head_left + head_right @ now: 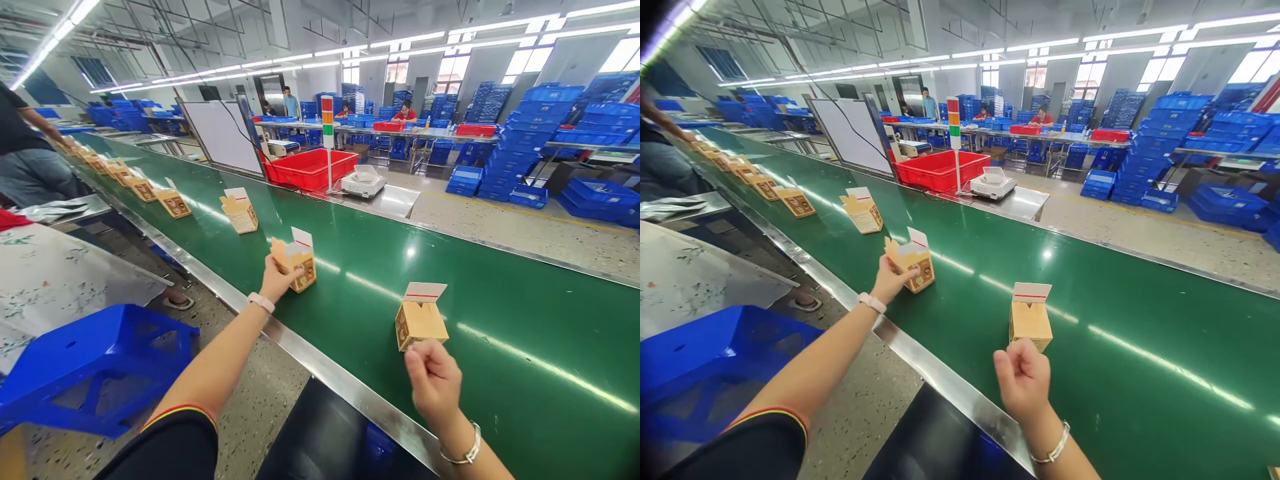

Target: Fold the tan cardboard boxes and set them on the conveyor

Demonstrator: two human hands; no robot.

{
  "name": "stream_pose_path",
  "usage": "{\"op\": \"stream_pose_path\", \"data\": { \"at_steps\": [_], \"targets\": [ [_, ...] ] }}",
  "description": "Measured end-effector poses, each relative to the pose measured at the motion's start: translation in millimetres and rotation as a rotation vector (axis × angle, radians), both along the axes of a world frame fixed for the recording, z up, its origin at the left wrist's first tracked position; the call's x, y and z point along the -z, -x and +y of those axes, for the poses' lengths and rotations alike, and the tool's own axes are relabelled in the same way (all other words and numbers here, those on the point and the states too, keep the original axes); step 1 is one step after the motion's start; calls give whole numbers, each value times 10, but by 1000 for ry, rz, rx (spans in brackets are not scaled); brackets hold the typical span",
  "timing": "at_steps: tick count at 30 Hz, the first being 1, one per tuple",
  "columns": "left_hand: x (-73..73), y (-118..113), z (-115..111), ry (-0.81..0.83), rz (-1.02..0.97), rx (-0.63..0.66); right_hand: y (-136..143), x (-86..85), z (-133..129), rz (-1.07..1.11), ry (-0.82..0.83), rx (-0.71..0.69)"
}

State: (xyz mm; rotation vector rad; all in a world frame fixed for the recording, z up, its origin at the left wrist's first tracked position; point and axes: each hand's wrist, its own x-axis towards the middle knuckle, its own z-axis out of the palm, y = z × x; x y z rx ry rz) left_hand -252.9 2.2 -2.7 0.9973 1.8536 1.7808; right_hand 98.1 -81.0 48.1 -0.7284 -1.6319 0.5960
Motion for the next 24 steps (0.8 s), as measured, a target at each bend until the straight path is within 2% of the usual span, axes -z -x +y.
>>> {"op": "stream_pose_path", "data": {
  "at_steps": [5,8,10,13,16,20,24],
  "targets": [
    [7,-857,-268,-57,-107,437,268,22,30,-287,-147,-58],
    [-15,-1213,-519,-95,-21,536,366,61,92,-481,-133,-58],
    [-6,-1369,-672,-113,86,554,392,87,110,-590,-29,-36],
    [26,-1477,-828,-128,212,582,390,49,96,-668,136,-54],
    [25,-1462,-868,-189,283,675,353,-98,79,-722,194,-115],
    [-31,-1371,-767,-320,357,853,289,-298,157,-787,211,-211],
    [-95,-1323,-635,-328,438,948,245,-362,308,-825,205,-325]
  ]
}}
